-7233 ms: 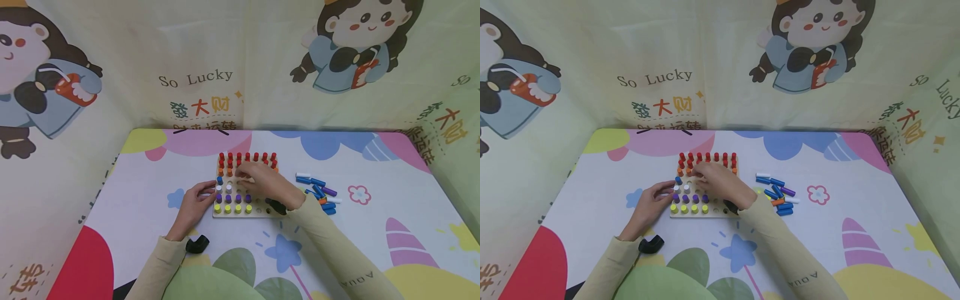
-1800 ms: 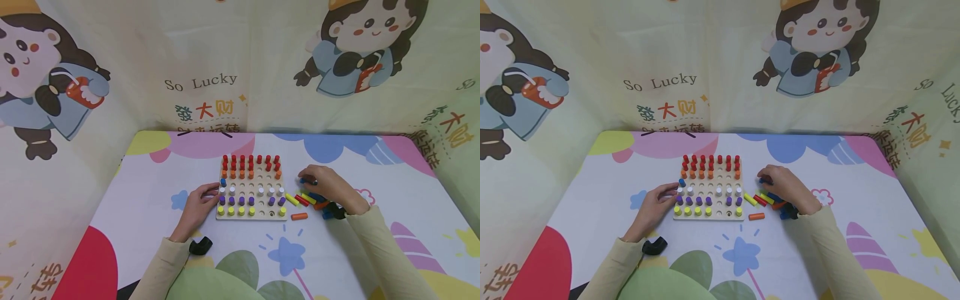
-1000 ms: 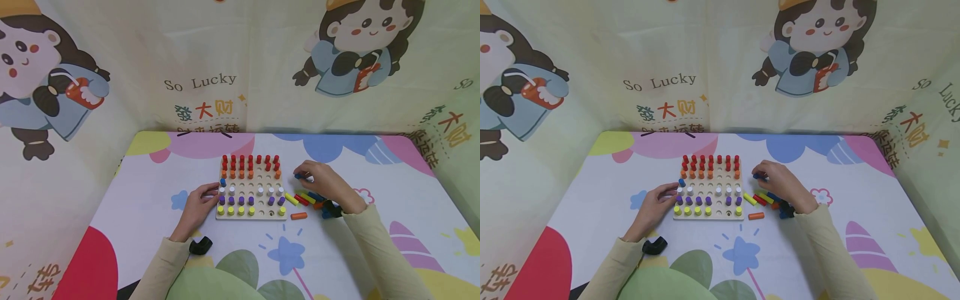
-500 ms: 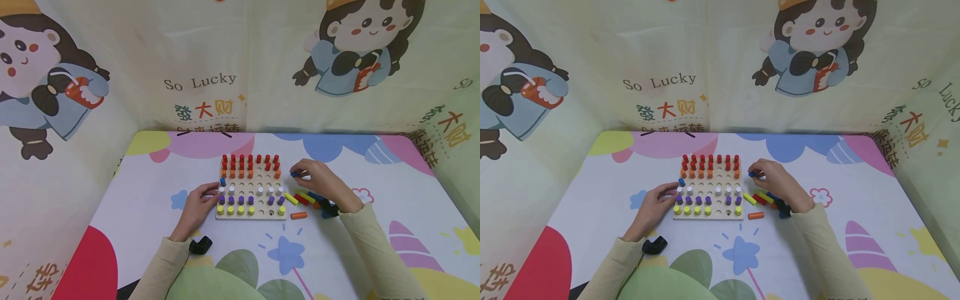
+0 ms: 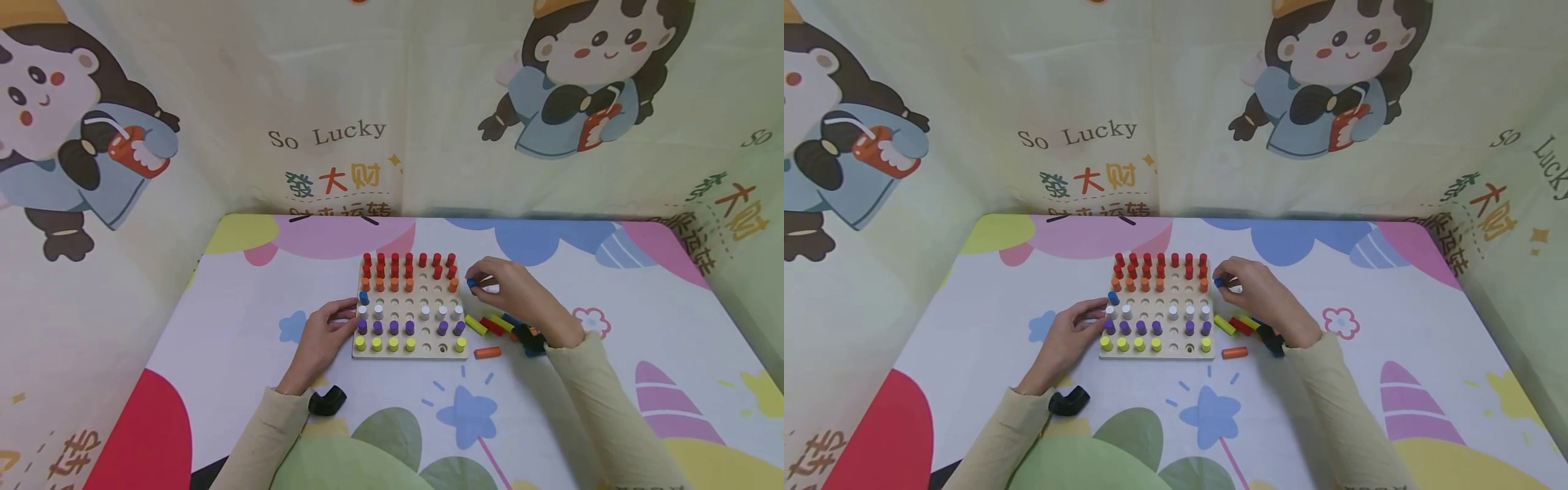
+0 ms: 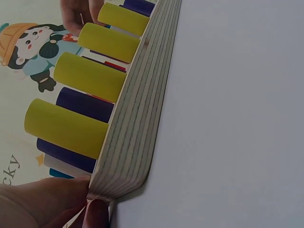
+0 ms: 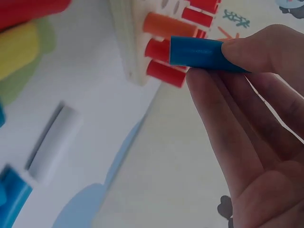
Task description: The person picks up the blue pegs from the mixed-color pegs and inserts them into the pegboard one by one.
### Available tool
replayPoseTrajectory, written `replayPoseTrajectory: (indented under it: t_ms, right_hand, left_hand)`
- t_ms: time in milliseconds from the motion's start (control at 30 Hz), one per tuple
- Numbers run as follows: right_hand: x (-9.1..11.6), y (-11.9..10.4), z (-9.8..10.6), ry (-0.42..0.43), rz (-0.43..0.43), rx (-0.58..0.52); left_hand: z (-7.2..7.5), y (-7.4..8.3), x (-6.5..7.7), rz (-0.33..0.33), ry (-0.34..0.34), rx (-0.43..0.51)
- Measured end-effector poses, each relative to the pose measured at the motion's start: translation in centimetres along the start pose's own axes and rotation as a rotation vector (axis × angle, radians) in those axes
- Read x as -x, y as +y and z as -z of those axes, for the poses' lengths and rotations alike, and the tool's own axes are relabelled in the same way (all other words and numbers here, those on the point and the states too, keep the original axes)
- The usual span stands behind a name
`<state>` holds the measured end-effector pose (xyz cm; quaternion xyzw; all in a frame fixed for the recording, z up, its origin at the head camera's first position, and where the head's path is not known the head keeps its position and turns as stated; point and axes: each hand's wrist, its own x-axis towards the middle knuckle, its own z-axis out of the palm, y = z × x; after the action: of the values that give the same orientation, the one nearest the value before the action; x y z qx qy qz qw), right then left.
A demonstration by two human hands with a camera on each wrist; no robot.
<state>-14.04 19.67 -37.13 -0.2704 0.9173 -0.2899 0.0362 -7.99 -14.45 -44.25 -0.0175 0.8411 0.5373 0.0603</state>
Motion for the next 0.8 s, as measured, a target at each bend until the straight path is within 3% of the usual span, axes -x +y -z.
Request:
replayPoseTrajectory:
  t_ms: [800]
  right_hand:
    - [-2.0,-3.0,-1.2,-0.018,0.038,-0.046]
  left_hand:
    - [0.1,0.1,0.1,-0.002,-0.010,0.004]
